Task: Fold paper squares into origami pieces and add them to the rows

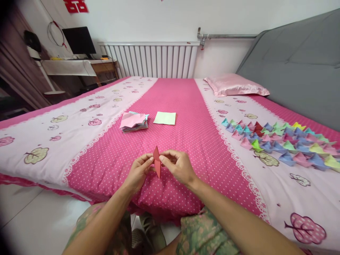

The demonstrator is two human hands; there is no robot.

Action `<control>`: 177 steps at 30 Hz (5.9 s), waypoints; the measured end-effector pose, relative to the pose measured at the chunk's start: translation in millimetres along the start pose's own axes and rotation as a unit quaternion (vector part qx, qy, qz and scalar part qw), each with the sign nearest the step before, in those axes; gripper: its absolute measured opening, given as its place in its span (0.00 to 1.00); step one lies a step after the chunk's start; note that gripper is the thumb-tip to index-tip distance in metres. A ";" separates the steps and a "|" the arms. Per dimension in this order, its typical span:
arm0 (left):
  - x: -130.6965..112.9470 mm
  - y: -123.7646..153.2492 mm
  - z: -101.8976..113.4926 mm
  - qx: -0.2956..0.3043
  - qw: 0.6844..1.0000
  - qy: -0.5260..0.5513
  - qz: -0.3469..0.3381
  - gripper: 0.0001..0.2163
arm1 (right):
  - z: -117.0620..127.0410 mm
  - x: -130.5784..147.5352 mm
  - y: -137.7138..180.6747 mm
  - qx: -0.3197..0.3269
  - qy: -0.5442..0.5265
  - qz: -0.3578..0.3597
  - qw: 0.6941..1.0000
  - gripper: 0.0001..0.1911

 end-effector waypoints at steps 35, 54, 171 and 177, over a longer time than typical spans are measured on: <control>1.9 2.0 -4.1 0.012 0.999 0.001 0.040 0.07 | 3.2 -0.2 -2.9 -0.024 -0.002 -0.001 1.000 0.12; 5.3 -2.4 0.5 -0.053 0.994 -0.096 -0.029 0.09 | 2.6 -1.5 -2.8 -0.073 0.138 0.013 0.988 0.12; 0.7 3.0 -7.0 0.003 0.996 -0.071 0.055 0.14 | 12.2 -21.5 -9.9 -0.009 0.020 -0.165 0.986 0.12; 2.6 1.6 -1.8 -0.009 0.996 -0.062 0.062 0.11 | 14.3 -28.5 -12.0 0.010 0.047 -0.158 0.986 0.12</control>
Point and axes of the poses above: each hand's wrist, its own y-axis away from the middle knuckle, its own z-axis out of the back of the hand, x = y × z, the point moved 3 cm from there along -y, towards the middle knuckle, and after that the axes turned 3 degrees about -z, right-handed, at the moved point
